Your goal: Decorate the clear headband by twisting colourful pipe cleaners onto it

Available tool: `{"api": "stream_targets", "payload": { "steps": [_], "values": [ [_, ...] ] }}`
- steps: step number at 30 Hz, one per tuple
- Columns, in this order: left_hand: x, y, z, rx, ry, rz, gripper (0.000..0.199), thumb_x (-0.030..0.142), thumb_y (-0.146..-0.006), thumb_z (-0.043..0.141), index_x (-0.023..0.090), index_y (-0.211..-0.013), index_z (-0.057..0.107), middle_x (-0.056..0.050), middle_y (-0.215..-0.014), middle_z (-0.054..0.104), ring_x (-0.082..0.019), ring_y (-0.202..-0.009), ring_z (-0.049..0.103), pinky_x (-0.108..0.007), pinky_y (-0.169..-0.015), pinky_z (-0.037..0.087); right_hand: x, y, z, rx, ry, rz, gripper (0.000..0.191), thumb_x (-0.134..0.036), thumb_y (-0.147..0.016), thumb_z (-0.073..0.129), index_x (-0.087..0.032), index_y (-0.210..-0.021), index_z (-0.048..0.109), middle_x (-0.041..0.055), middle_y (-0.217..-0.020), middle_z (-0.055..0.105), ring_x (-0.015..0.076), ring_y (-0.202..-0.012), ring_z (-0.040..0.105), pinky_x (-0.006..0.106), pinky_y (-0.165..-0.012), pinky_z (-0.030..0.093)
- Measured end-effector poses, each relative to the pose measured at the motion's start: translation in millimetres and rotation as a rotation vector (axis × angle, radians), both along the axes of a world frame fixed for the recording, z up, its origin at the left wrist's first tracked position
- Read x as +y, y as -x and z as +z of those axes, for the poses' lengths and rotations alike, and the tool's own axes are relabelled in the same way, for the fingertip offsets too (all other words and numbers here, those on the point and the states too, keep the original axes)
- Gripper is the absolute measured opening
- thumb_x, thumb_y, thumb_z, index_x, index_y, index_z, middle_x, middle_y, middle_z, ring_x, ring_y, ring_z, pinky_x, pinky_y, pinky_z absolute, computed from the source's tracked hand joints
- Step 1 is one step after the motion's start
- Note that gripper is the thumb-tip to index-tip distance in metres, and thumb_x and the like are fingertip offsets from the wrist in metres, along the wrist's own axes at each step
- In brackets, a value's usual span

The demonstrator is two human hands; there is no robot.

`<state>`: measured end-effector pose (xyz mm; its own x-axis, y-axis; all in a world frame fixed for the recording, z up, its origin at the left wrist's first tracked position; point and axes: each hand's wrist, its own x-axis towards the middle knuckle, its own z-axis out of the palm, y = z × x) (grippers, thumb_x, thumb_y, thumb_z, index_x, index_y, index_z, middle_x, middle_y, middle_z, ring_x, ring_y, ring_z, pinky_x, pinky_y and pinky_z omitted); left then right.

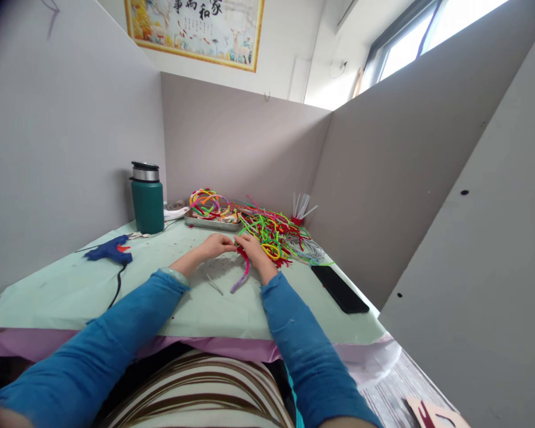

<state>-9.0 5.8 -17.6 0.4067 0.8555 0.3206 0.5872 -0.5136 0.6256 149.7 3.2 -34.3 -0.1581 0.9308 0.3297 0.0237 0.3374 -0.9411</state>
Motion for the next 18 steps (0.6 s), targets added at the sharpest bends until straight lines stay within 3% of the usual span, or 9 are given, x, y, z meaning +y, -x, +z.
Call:
{"api": "stream_targets", "payload": {
  "steps": [9, 18],
  "values": [
    [-9.7, -1.6, 10.6, 0.011, -0.118, -0.025, 0.029, 0.038, -0.075, 0.058, 0.012, -0.072, 0.072, 0.001, -0.058, 0.058, -0.011, -0.058, 0.045, -0.023, -0.056, 0.031, -0.2, -1.8, 4.6, 0.097, 0.121, -0.007, 0.029, -0.043, -0.067, 0.063, -0.020, -0.063, 0.045, -0.0048, -0.050, 0.043, 0.0100, -0.044, 0.040, 0.026, -0.045, 0.032],
    [-13.5, -3.4, 13.2, -0.006, -0.241, -0.008, 0.025, 0.031, -0.079, 0.057, 0.013, -0.077, 0.075, -0.001, -0.062, 0.064, -0.010, -0.059, 0.047, -0.021, -0.057, 0.031, -2.9, -2.5, 8.3, 0.145, 0.471, 0.100, 0.017, -0.031, -0.072, 0.058, -0.017, -0.067, 0.051, -0.0004, -0.056, 0.051, 0.0078, -0.044, 0.040, 0.022, -0.040, 0.024]
  ]
}}
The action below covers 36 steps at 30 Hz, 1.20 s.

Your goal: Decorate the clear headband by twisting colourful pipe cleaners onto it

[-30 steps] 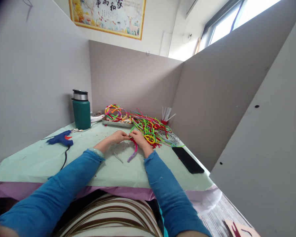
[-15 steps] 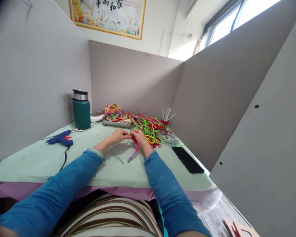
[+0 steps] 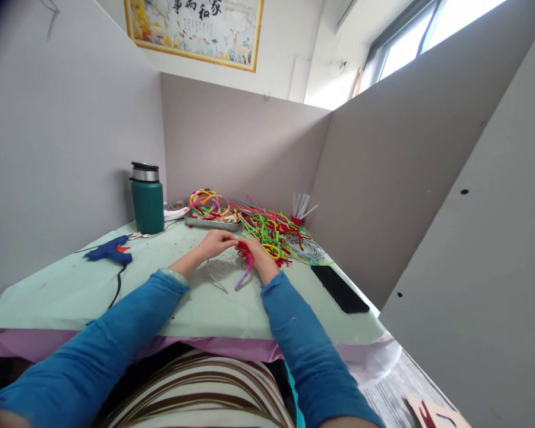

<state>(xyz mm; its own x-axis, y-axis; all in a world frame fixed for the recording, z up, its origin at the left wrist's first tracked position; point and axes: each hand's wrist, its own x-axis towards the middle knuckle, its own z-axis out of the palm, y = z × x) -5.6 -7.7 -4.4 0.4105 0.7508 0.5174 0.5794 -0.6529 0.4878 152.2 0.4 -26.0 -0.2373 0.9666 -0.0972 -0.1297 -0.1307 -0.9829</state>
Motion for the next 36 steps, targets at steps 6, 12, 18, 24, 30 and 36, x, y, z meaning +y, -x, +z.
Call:
{"api": "stream_targets", "payload": {
  "steps": [6, 12, 18, 24, 30, 36],
  "values": [
    [0.9, -0.2, -1.4, -0.046, -0.042, 0.036, 0.023, 0.031, -0.078, 0.059, 0.014, -0.082, 0.074, -0.001, -0.063, 0.065, -0.011, -0.058, 0.049, -0.022, -0.057, 0.034, 1.9, -5.0, -1.1, 0.084, 0.055, 0.074, 0.019, -0.032, -0.074, 0.059, -0.016, -0.067, 0.051, -0.0014, -0.056, 0.051, 0.0066, -0.045, 0.040, 0.021, -0.040, 0.021],
    [5.2, -0.2, -5.2, -0.081, -0.042, 0.017, 0.025, 0.030, -0.077, 0.060, 0.016, -0.093, 0.074, 0.000, -0.063, 0.065, -0.011, -0.057, 0.050, -0.022, -0.058, 0.035, 3.2, -4.1, -2.3, 0.090, 0.056, 0.067, 0.019, -0.032, -0.076, 0.060, -0.016, -0.069, 0.052, -0.0008, -0.058, 0.052, 0.0068, -0.045, 0.040, 0.021, -0.040, 0.021],
    [6.2, 0.9, -3.8, -0.048, -0.020, -0.001, 0.024, 0.028, -0.079, 0.058, 0.014, -0.087, 0.076, -0.003, -0.071, 0.070, -0.012, -0.062, 0.053, -0.022, -0.060, 0.037, 4.6, -2.2, -5.1, 0.054, 0.021, 0.058, 0.024, -0.036, -0.075, 0.063, -0.016, -0.067, 0.052, -0.0015, -0.057, 0.050, 0.0062, -0.045, 0.039, 0.021, -0.040, 0.021],
    [4.3, 0.7, -1.7, -0.043, -0.019, 0.007, 0.025, 0.029, -0.078, 0.057, 0.013, -0.084, 0.076, -0.003, -0.067, 0.068, -0.012, -0.060, 0.051, -0.022, -0.058, 0.036, 3.9, -2.0, -5.7, 0.027, -0.021, 0.063, 0.031, -0.044, -0.077, 0.061, -0.016, -0.067, 0.053, -0.0009, -0.058, 0.051, 0.0066, -0.044, 0.038, 0.022, -0.040, 0.024],
    [4.8, 1.1, -2.3, -0.113, 0.000, -0.032, 0.027, 0.032, -0.077, 0.056, 0.012, -0.076, 0.073, -0.002, -0.062, 0.064, -0.011, -0.058, 0.048, -0.022, -0.056, 0.035, 5.4, -3.4, -7.9, 0.031, -0.051, 0.065, 0.036, -0.050, -0.073, 0.065, -0.017, -0.067, 0.053, -0.0011, -0.057, 0.052, 0.0069, -0.043, 0.041, 0.022, -0.041, 0.027],
    [7.5, 1.8, -2.7, -0.239, 0.057, -0.056, 0.030, 0.037, -0.074, 0.056, 0.012, -0.078, 0.072, -0.003, -0.065, 0.065, -0.013, -0.061, 0.050, -0.023, -0.057, 0.037, 6.4, -2.9, -6.7, 0.130, -0.043, 0.064, 0.025, -0.040, -0.072, 0.066, -0.018, -0.074, 0.055, -0.0011, -0.058, 0.054, 0.0081, -0.045, 0.044, 0.021, -0.041, 0.028]
  ]
}}
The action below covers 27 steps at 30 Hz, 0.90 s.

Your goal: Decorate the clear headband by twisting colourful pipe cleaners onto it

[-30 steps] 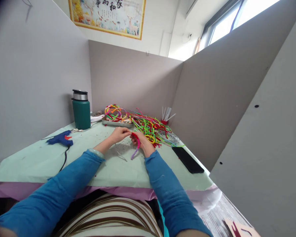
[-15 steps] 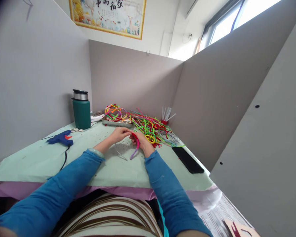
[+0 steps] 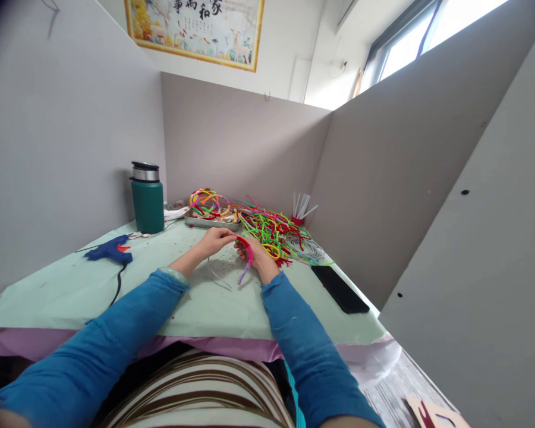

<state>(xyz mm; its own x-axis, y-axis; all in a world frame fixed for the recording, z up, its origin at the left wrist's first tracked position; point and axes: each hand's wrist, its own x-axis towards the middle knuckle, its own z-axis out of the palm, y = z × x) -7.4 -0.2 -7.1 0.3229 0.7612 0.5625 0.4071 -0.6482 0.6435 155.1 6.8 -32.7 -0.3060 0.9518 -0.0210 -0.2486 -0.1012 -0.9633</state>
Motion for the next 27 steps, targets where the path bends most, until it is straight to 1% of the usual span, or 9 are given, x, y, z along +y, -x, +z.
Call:
{"api": "stream_targets", "payload": {
  "steps": [6, 10, 13, 16, 19, 23, 27],
  "values": [
    [2.6, 0.0, -0.5, -0.117, 0.090, 0.097, 0.029, 0.040, -0.072, 0.058, 0.013, -0.074, 0.069, 0.000, -0.059, 0.058, -0.011, -0.054, 0.045, -0.023, -0.051, 0.034, -1.0, 1.7, -0.8, 0.106, -0.032, 0.019, 0.026, -0.039, -0.068, 0.071, -0.019, -0.075, 0.055, -0.0015, -0.059, 0.054, 0.0083, -0.048, 0.044, 0.020, -0.041, 0.029],
    [3.9, 0.8, -1.9, -0.203, 0.175, 0.133, 0.028, 0.041, -0.072, 0.059, 0.014, -0.074, 0.066, 0.003, -0.053, 0.051, -0.008, -0.047, 0.040, -0.021, -0.046, 0.030, -3.0, 3.4, -0.2, 0.144, -0.065, 0.013, 0.028, -0.037, -0.065, 0.074, -0.018, -0.074, 0.056, -0.0013, -0.060, 0.055, 0.0074, -0.048, 0.044, 0.020, -0.041, 0.028],
    [5.1, 1.6, -2.6, -0.259, 0.267, 0.154, 0.028, 0.042, -0.072, 0.060, 0.014, -0.074, 0.064, 0.005, -0.050, 0.046, -0.007, -0.041, 0.035, -0.021, -0.041, 0.026, -6.6, 5.0, 1.1, 0.126, -0.108, 0.014, 0.030, -0.038, -0.063, 0.077, -0.018, -0.075, 0.057, -0.0016, -0.061, 0.056, 0.0069, -0.049, 0.044, 0.020, -0.041, 0.028],
    [6.3, 2.4, -3.2, -0.296, 0.347, 0.178, 0.025, 0.040, -0.073, 0.061, 0.015, -0.076, 0.063, 0.005, -0.050, 0.045, -0.006, -0.038, 0.033, -0.021, -0.039, 0.025, -9.7, 5.9, 1.4, 0.089, -0.141, -0.003, 0.033, -0.039, -0.061, 0.078, -0.019, -0.075, 0.057, -0.0020, -0.063, 0.057, 0.0068, -0.049, 0.044, 0.020, -0.042, 0.028],
    [7.4, 3.0, -3.9, -0.300, 0.382, 0.203, 0.025, 0.039, -0.073, 0.063, 0.015, -0.078, 0.064, 0.005, -0.049, 0.045, -0.006, -0.037, 0.032, -0.022, -0.039, 0.025, -10.9, 6.4, 0.8, 0.037, -0.169, -0.026, 0.032, -0.040, -0.062, 0.077, -0.019, -0.074, 0.057, -0.0010, -0.064, 0.057, 0.0072, -0.050, 0.044, 0.020, -0.043, 0.028],
    [7.5, 3.6, -4.8, -0.292, 0.441, 0.227, 0.028, 0.042, -0.071, 0.066, 0.015, -0.080, 0.065, 0.006, -0.045, 0.040, -0.007, -0.036, 0.032, -0.022, -0.038, 0.025, -10.3, 7.2, -1.0, -0.004, -0.197, -0.037, 0.028, -0.038, -0.064, 0.076, -0.019, -0.072, 0.057, 0.0002, -0.065, 0.058, 0.0078, -0.050, 0.043, 0.021, -0.043, 0.028],
    [4.5, 4.0, -4.4, -0.298, 0.484, 0.202, 0.028, 0.041, -0.072, 0.067, 0.015, -0.080, 0.065, 0.007, -0.045, 0.038, -0.007, -0.036, 0.032, -0.023, -0.039, 0.026, -7.2, 7.3, -4.2, -0.008, -0.222, -0.033, 0.031, -0.041, -0.062, 0.076, -0.018, -0.069, 0.057, -0.0004, -0.063, 0.056, 0.0072, -0.049, 0.043, 0.021, -0.043, 0.027]
  ]
}}
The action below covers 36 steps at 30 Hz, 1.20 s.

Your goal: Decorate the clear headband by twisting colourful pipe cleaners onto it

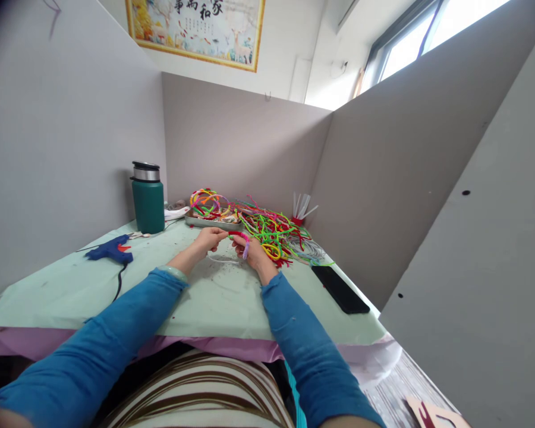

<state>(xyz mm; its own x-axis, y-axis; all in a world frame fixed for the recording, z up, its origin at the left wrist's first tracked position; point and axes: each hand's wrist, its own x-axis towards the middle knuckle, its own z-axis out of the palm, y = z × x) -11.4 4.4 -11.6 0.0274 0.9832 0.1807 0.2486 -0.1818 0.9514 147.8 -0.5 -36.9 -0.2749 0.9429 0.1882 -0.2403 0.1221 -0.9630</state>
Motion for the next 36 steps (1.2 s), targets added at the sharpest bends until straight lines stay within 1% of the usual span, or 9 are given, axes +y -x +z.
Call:
{"api": "stream_targets", "payload": {
  "steps": [4, 6, 10, 15, 23, 28, 32, 36],
  "values": [
    [-4.5, 0.2, 1.4, -0.009, 0.002, -0.058, 0.025, 0.040, -0.073, 0.067, 0.015, -0.077, 0.063, 0.007, -0.045, 0.036, -0.006, -0.037, 0.030, -0.022, -0.039, 0.025, 2.2, -0.4, -1.1, 0.010, 0.049, 0.015, 0.035, -0.046, -0.061, 0.076, -0.017, -0.067, 0.057, -0.0011, -0.059, 0.054, 0.0070, -0.048, 0.041, 0.021, -0.041, 0.027],
    [-5.6, 0.1, 1.7, -0.021, -0.014, -0.073, 0.025, 0.040, -0.073, 0.066, 0.016, -0.076, 0.062, 0.007, -0.046, 0.037, -0.006, -0.037, 0.030, -0.022, -0.038, 0.025, 1.5, -0.1, 0.1, 0.042, 0.068, 0.025, 0.036, -0.046, -0.061, 0.076, -0.018, -0.068, 0.056, -0.0009, -0.060, 0.055, 0.0070, -0.048, 0.041, 0.021, -0.041, 0.027],
    [-4.4, -0.7, 0.9, -0.042, -0.048, -0.078, 0.029, 0.044, -0.072, 0.066, 0.016, -0.076, 0.061, 0.007, -0.047, 0.038, -0.005, -0.038, 0.032, -0.021, -0.038, 0.026, -1.7, 0.8, 3.1, 0.105, 0.078, 0.048, 0.035, -0.046, -0.062, 0.076, -0.019, -0.074, 0.056, -0.0009, -0.064, 0.056, 0.0074, -0.050, 0.043, 0.021, -0.043, 0.028],
    [-1.8, -1.8, -0.8, -0.047, -0.082, -0.087, 0.029, 0.045, -0.072, 0.066, 0.016, -0.078, 0.061, 0.007, -0.047, 0.040, -0.005, -0.037, 0.031, -0.021, -0.037, 0.026, -3.4, 1.6, 4.2, 0.135, 0.074, 0.061, 0.033, -0.046, -0.066, 0.074, -0.020, -0.073, 0.055, -0.0016, -0.064, 0.055, 0.0069, -0.050, 0.042, 0.020, -0.044, 0.027],
    [0.4, -1.3, -0.5, 0.039, -0.190, -0.074, 0.031, 0.045, -0.074, 0.062, 0.015, -0.080, 0.065, 0.005, -0.053, 0.051, -0.005, -0.036, 0.035, -0.021, -0.037, 0.027, -4.2, 3.2, 5.5, 0.167, 0.064, 0.048, 0.035, -0.047, -0.064, 0.075, -0.019, -0.072, 0.055, -0.0018, -0.064, 0.054, 0.0069, -0.050, 0.040, 0.021, -0.045, 0.027],
    [4.2, 0.1, -2.4, 0.073, -0.214, -0.058, 0.029, 0.041, -0.075, 0.061, 0.014, -0.083, 0.068, 0.004, -0.055, 0.053, -0.005, -0.035, 0.036, -0.020, -0.035, 0.028, -6.2, 3.5, 7.0, 0.188, 0.094, 0.059, 0.036, -0.045, -0.061, 0.077, -0.019, -0.071, 0.055, -0.0021, -0.065, 0.055, 0.0068, -0.051, 0.040, 0.020, -0.045, 0.027],
    [4.2, 0.6, -1.4, 0.093, -0.221, -0.032, 0.028, 0.036, -0.076, 0.061, 0.013, -0.088, 0.070, 0.003, -0.057, 0.056, -0.005, -0.036, 0.038, -0.020, -0.035, 0.030, -4.7, 2.9, 5.7, 0.175, 0.088, 0.055, 0.033, -0.045, -0.063, 0.075, -0.019, -0.072, 0.056, -0.0017, -0.065, 0.055, 0.0070, -0.051, 0.040, 0.021, -0.046, 0.027],
    [3.4, -0.3, -0.1, 0.078, -0.227, -0.029, 0.032, 0.038, -0.076, 0.061, 0.013, -0.092, 0.072, 0.001, -0.059, 0.060, -0.005, -0.037, 0.038, -0.020, -0.036, 0.032, -2.5, 2.2, 4.0, 0.191, 0.067, 0.063, 0.033, -0.046, -0.064, 0.074, -0.020, -0.076, 0.058, -0.0019, -0.066, 0.055, 0.0069, -0.051, 0.041, 0.020, -0.046, 0.028]
  ]
}}
